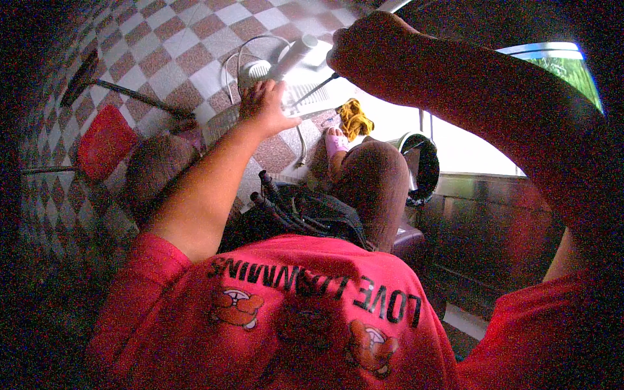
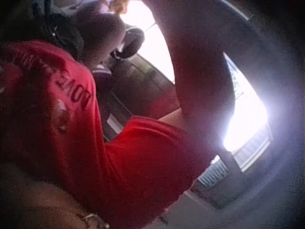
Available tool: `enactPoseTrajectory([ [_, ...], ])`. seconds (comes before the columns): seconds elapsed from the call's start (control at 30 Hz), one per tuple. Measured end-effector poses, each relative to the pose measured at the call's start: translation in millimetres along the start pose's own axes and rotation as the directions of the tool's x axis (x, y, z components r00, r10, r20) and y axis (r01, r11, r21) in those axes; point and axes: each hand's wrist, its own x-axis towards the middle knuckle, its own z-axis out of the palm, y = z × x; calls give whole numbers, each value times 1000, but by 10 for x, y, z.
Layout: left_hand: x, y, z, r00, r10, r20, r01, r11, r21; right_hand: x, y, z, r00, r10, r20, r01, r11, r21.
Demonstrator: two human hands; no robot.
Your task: The person unscrews the back cover of a white electric fan with a screwdriver and handles the plastic components by hand.
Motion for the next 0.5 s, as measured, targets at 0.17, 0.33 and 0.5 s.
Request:
enactPoseTrajectory([
  [0.17, -2, -4, 38, 1000, -13, -17, 12, 1000, -5, 74, -57, -119, 986, 60, 159, -67, 997, 38],
  [0.33, -29, 42, -93, 992, -87, 87, 83, 995, 53, 192, -21, -266, 877, 148, 457, -314, 896, 313],
  [0.5, -11, 102, -77, 990, -28, 137, 21, 999, 48, 106, -8, -418, 696, 152, 701, -637, 580, 507],
])
